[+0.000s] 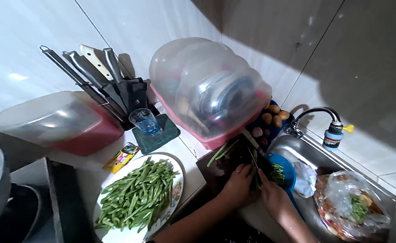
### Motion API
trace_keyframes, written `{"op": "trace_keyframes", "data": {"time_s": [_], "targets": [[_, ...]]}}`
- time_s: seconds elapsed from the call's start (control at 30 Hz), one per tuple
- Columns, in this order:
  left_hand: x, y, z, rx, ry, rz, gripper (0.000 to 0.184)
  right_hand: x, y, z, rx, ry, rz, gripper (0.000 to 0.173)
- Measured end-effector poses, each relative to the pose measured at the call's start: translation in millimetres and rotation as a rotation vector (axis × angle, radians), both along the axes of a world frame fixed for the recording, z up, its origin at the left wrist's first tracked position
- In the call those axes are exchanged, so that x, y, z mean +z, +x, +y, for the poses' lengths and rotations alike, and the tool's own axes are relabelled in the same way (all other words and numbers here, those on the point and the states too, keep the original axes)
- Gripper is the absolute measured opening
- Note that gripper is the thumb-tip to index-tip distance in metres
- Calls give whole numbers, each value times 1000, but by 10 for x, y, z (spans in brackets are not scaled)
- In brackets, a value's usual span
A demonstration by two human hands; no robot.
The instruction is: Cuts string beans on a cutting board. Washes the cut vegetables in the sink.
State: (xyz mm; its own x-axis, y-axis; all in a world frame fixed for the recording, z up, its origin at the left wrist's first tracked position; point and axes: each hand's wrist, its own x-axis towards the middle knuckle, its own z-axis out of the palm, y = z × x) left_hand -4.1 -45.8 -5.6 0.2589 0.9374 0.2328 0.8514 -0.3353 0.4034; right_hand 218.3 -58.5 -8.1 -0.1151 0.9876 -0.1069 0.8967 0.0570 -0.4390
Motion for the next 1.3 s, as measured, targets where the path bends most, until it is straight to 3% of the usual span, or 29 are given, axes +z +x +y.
{"op": "trace_keyframes", "data": {"time_s": [0.23, 0.3, 0.47, 0.87, 0.93, 1.03, 1.13, 1.3], "targets": [[-103, -29, 84, 33, 28, -89, 83, -211, 546, -382, 0, -121, 285, 55], [-147, -30, 102, 29, 26, -83, 82, -163, 658, -552, 39, -133, 253, 55], [-130, -35, 77, -24, 18, -65, 71, 429, 584, -875, 163, -86, 92, 57], [68, -41, 53, -30, 18, -46, 60, 1076, 494, -1071, 192, -114, -65, 54], [51, -56, 61, -36, 12, -41, 59, 950, 493, -1053, 193, -121, -90, 56], [-4, -64, 56, -38, 33, -52, 56, 268, 478, -961, 158, -16, -144, 61], [-39, -74, 43, -39, 46, -64, 54, -114, 301, -661, 66, 23, -173, 64], [-83, -68, 54, -28, 54, -72, 60, 31, 48, -161, 54, 12, -77, 61]]}}
